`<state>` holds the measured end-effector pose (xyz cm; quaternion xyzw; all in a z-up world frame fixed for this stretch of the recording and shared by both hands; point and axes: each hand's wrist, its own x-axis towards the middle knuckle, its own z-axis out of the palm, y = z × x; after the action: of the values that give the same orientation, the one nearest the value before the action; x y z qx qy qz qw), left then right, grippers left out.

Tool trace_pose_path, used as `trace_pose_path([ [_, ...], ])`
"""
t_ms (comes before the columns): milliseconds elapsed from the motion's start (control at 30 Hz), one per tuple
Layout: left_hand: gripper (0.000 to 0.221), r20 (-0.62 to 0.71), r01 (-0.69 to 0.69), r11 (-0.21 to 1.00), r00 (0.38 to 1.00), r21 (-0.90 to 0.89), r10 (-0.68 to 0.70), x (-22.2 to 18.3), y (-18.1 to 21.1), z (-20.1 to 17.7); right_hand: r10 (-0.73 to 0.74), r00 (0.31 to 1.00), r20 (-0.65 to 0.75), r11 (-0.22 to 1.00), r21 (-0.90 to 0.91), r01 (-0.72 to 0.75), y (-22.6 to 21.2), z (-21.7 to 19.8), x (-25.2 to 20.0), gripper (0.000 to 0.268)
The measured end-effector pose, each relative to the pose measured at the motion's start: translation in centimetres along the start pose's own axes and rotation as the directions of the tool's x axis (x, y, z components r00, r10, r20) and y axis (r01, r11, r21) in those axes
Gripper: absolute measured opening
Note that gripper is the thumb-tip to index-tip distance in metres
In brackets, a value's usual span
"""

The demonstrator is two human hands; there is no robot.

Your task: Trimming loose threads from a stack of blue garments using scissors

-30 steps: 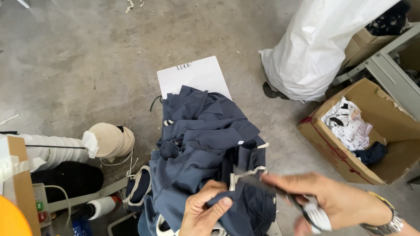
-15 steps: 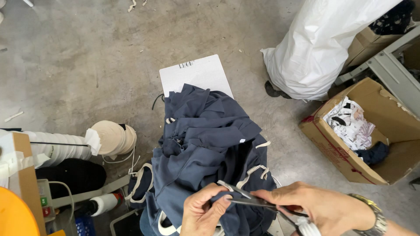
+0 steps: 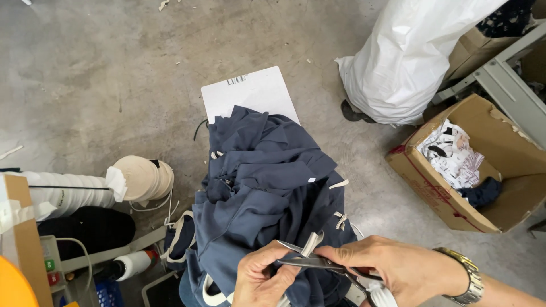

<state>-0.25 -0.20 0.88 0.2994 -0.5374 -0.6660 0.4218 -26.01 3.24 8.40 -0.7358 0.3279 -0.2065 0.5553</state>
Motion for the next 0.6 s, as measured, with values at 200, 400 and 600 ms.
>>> trace_pose_path([
  [200, 0.003, -0.003, -0.026, 0.995, 1.0, 0.097, 0.027, -0.1, -0.5, -0.4, 0.131, 0.99, -0.041, 0.99, 0.052, -0.129, 1.4, 0.9, -0.8, 0.083],
  [400, 0.033, -0.006, 0.21, 0.973, 0.978, 0.096, -0.211, -0.6, -2.2, -1.0, 0.067, 0.968, -0.244, 0.986, 0.167, -0.026, 3.3, 1.6, -2.2, 0.09],
  [600, 0.01, -0.166, 0.334, 0.915, 0.939, 0.226, -0.302, -0.6, -3.2, -1.4, 0.154, 0.983, -0.097, 0.985, 0.096, -0.145, 0.0, -0.8, -3.3, 0.086],
])
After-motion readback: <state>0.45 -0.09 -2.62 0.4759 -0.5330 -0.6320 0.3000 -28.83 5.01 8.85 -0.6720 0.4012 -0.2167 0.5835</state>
